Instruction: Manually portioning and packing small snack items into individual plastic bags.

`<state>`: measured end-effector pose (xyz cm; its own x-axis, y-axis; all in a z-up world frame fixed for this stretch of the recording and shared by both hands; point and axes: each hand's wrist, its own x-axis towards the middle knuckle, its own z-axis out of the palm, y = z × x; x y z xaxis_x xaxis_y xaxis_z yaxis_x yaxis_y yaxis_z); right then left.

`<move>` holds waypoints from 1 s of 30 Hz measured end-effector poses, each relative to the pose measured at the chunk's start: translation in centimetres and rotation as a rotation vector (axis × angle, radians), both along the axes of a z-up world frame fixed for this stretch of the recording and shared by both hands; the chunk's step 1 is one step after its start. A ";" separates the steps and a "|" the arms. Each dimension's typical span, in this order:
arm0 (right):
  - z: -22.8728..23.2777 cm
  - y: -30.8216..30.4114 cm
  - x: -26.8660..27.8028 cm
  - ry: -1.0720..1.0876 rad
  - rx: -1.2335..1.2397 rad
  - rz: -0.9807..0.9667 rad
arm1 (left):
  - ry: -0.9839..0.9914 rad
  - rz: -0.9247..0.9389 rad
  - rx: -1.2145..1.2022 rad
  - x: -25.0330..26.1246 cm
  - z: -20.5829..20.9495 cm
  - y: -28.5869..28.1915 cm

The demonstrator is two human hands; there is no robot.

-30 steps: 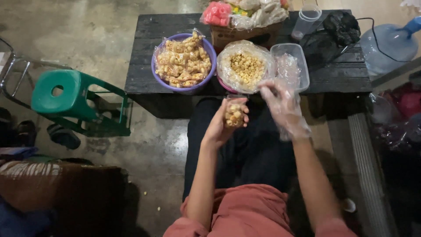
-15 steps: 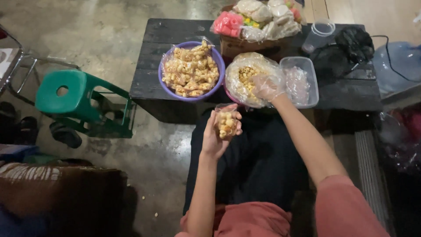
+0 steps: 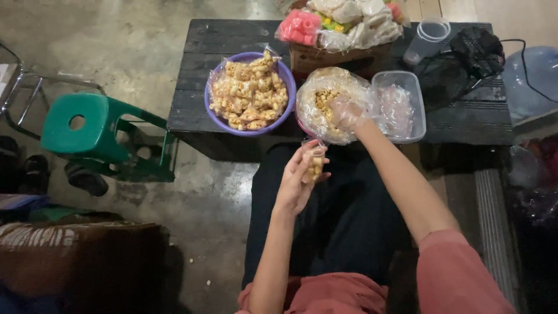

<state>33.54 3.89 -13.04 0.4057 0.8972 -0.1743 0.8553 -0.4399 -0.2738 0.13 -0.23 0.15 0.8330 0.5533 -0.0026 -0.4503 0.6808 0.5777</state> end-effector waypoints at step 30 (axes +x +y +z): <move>-2.4 -1.2 -0.1 -0.039 0.339 0.301 | 0.067 -0.219 -0.295 1.1 -1.8 0.4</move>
<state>33.47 2.68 -15.46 0.1186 0.9799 0.1604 0.9438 -0.0611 -0.3248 1.25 0.14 -1.69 0.9241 0.3293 -0.1941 -0.2434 0.8984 0.3656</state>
